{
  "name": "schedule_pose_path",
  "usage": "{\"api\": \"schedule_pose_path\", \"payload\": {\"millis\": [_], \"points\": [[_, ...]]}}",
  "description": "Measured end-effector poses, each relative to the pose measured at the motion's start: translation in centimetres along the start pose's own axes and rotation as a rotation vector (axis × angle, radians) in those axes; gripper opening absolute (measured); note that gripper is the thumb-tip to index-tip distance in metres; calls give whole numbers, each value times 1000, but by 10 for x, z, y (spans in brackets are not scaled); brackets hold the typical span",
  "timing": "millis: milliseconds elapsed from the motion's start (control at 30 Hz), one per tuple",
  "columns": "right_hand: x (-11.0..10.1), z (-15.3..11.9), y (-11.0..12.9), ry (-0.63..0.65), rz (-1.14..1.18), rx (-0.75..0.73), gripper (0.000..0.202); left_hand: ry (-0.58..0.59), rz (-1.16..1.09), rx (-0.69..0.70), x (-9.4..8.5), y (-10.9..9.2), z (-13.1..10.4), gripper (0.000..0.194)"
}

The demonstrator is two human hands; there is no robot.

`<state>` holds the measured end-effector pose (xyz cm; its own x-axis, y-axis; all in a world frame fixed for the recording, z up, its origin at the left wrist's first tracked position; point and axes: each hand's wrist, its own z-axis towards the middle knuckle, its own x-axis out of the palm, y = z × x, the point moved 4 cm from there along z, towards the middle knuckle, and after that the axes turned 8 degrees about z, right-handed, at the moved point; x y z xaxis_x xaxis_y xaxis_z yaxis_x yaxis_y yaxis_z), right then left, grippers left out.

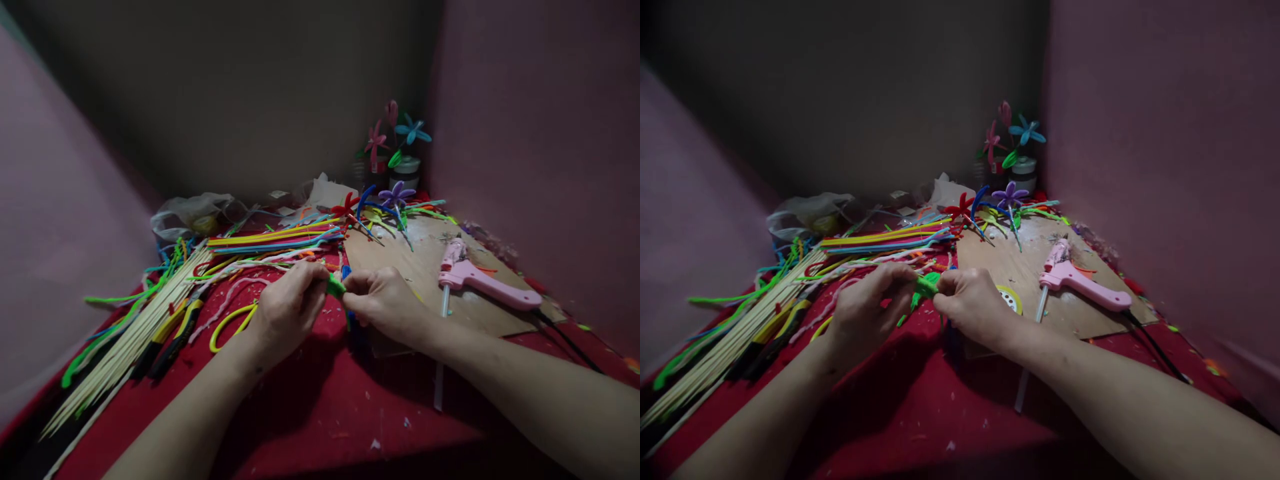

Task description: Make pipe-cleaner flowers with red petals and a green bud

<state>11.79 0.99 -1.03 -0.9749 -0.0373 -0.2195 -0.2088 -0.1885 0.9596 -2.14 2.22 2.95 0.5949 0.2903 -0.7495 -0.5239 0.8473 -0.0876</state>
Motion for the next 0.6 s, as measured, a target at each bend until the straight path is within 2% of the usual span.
{"api": "schedule_pose_path", "payload": {"millis": [100,167,267,333,433,600], "points": [[-5,-3,8,-127,-205,-261,16,-49,-41,65,-1,-2,-2,16],[-9,-5,14,-214,-317,-430,14,-71,-93,51,-2,-1,-3,24],[-15,-8,24,-323,-475,-678,12,-63,-189,-94,0,4,-5,48],[-18,-11,28,-362,-552,-800,12,-50,-228,-168,2,6,-7,53],[-19,-14,31,-362,-607,-867,14,-57,-210,-193,2,6,-9,45],[-17,-18,30,-335,-692,-910,18,-108,-175,-133,-1,1,-12,31]]}}
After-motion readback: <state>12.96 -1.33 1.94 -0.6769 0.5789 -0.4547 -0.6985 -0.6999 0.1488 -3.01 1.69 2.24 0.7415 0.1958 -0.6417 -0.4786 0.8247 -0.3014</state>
